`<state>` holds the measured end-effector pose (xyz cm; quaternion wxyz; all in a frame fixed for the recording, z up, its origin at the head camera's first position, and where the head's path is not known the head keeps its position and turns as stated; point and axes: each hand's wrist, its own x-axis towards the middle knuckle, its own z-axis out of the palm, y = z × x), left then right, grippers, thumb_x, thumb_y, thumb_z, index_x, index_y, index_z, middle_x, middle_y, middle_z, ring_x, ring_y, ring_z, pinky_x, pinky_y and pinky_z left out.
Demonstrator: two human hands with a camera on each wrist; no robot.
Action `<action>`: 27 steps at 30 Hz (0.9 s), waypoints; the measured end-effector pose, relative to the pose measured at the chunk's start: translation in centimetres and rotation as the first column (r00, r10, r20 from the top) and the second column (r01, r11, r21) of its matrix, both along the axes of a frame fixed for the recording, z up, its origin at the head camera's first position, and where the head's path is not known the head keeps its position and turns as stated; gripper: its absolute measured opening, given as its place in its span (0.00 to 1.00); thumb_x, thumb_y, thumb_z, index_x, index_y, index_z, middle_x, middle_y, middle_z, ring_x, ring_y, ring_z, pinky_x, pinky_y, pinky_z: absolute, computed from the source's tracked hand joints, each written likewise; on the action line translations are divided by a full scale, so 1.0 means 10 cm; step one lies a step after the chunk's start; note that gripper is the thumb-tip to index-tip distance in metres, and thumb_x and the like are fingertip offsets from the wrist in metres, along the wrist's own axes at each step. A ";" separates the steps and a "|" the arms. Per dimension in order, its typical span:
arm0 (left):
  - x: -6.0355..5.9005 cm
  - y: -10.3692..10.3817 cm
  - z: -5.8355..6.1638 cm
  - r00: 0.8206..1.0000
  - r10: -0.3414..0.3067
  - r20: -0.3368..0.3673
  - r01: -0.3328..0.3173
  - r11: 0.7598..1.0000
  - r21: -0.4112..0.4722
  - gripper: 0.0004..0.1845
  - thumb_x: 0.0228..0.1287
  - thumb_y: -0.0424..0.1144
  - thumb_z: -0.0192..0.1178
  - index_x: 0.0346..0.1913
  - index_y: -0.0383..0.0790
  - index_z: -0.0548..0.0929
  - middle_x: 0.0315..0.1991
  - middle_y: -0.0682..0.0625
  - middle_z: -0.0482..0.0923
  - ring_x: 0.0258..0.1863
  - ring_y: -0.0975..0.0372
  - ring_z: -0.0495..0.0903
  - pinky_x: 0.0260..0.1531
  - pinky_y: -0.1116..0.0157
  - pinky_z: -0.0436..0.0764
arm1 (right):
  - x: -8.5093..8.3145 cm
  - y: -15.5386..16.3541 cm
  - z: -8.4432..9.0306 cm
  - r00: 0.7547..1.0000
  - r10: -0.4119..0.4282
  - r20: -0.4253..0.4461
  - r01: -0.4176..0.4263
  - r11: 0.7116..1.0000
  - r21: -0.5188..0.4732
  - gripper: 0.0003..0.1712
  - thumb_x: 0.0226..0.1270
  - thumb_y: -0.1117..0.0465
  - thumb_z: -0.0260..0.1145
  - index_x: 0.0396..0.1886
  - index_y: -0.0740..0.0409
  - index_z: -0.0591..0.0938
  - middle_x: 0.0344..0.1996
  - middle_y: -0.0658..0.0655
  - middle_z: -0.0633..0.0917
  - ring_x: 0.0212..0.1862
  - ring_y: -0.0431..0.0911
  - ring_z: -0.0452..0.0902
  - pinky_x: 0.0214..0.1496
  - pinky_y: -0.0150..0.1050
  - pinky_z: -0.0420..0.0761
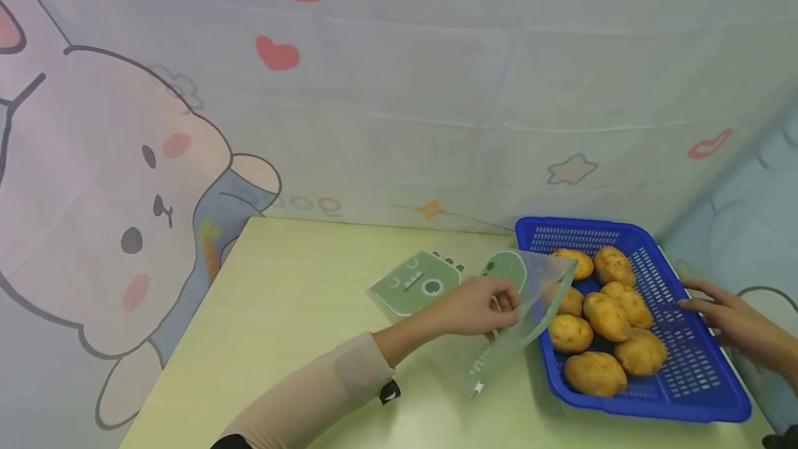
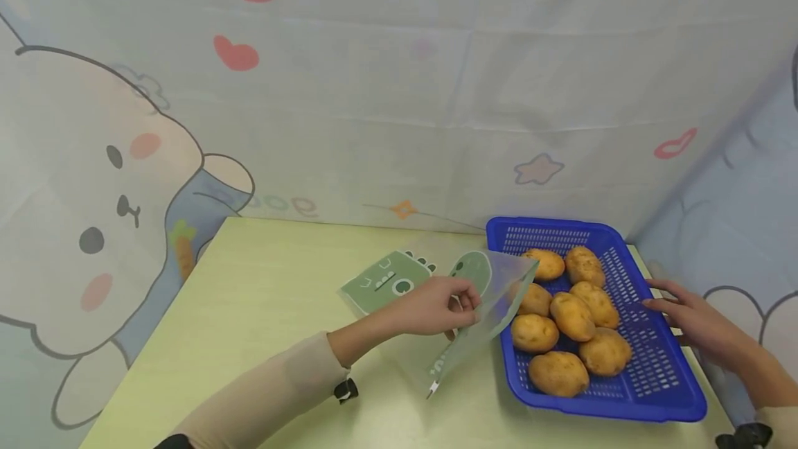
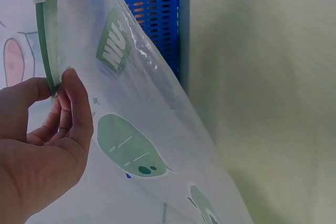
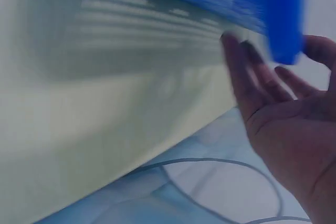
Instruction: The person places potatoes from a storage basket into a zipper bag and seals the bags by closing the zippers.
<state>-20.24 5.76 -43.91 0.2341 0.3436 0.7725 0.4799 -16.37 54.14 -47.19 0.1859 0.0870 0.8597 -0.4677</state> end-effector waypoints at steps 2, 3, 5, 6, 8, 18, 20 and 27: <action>0.01 0.02 0.01 1.000 0.000 0.008 0.000 1.000 0.005 0.04 0.74 0.32 0.65 0.47 0.40 0.82 0.35 0.55 0.81 0.23 0.63 0.85 0.30 0.60 0.91 | -0.01 -0.03 0.05 0.996 0.064 -0.065 -0.051 0.983 0.177 0.48 0.89 0.47 0.50 0.81 0.77 0.39 0.61 0.86 0.73 0.56 0.73 0.80 0.50 0.64 0.87; 0.01 0.03 0.01 1.000 -0.001 0.010 0.001 1.000 0.007 0.04 0.74 0.32 0.65 0.47 0.40 0.82 0.35 0.55 0.81 0.23 0.63 0.85 0.30 0.60 0.91 | -0.01 -0.05 0.09 0.990 0.092 -0.108 -0.060 0.962 0.267 0.48 0.88 0.46 0.51 0.80 0.79 0.40 0.64 0.89 0.67 0.58 0.77 0.76 0.52 0.68 0.84; 0.01 0.05 0.03 1.000 -0.005 0.012 0.005 1.000 0.006 0.04 0.74 0.32 0.65 0.47 0.40 0.82 0.35 0.55 0.81 0.23 0.63 0.85 0.30 0.60 0.91 | 0.00 -0.14 0.16 0.972 0.133 -0.194 -0.042 0.910 0.413 0.49 0.87 0.45 0.55 0.80 0.80 0.45 0.67 0.91 0.60 0.63 0.83 0.66 0.55 0.76 0.77; 0.01 0.05 0.03 1.000 -0.006 0.013 0.006 1.000 0.006 0.04 0.74 0.32 0.65 0.47 0.40 0.82 0.35 0.55 0.81 0.23 0.63 0.85 0.30 0.61 0.91 | 0.00 -0.21 0.21 0.959 0.148 -0.241 -0.022 0.890 0.456 0.49 0.86 0.46 0.57 0.79 0.80 0.47 0.67 0.91 0.60 0.63 0.85 0.62 0.55 0.79 0.74; 0.01 0.06 0.05 1.000 -0.009 0.015 0.009 1.000 0.008 0.04 0.74 0.32 0.65 0.47 0.40 0.82 0.35 0.55 0.81 0.23 0.63 0.85 0.30 0.61 0.91 | 0.00 -0.38 0.32 0.934 0.179 -0.309 -0.004 0.870 0.493 0.47 0.85 0.46 0.59 0.79 0.78 0.53 0.68 0.89 0.62 0.64 0.84 0.60 0.53 0.80 0.71; 0.02 0.09 0.08 0.998 0.014 0.057 -0.017 0.998 0.057 0.04 0.73 0.30 0.65 0.46 0.39 0.81 0.35 0.54 0.80 0.24 0.62 0.85 0.31 0.57 0.91 | 0.05 -1.40 0.70 0.828 0.373 -0.418 -0.271 0.920 0.284 0.19 0.84 0.57 0.62 0.66 0.58 0.80 0.53 0.57 0.87 0.51 0.33 0.82 0.49 0.30 0.84; 0.02 0.11 0.08 0.997 0.024 0.076 -0.029 0.997 0.072 0.04 0.73 0.30 0.65 0.46 0.39 0.80 0.35 0.53 0.80 0.25 0.62 0.86 0.32 0.56 0.91 | 0.06 -1.60 0.67 0.843 0.370 -0.390 -0.318 0.928 0.193 0.17 0.85 0.57 0.61 0.64 0.62 0.81 0.48 0.58 0.87 0.46 0.43 0.86 0.47 0.35 0.87; 0.04 0.15 0.08 0.992 0.049 0.120 -0.060 0.994 0.091 0.05 0.74 0.30 0.65 0.44 0.38 0.79 0.35 0.52 0.80 0.25 0.60 0.87 0.32 0.55 0.92 | 0.14 -2.08 0.64 0.936 0.264 -0.234 -0.287 0.955 -0.070 0.18 0.84 0.55 0.62 0.55 0.69 0.78 0.39 0.64 0.88 0.37 0.56 0.86 0.37 0.46 0.90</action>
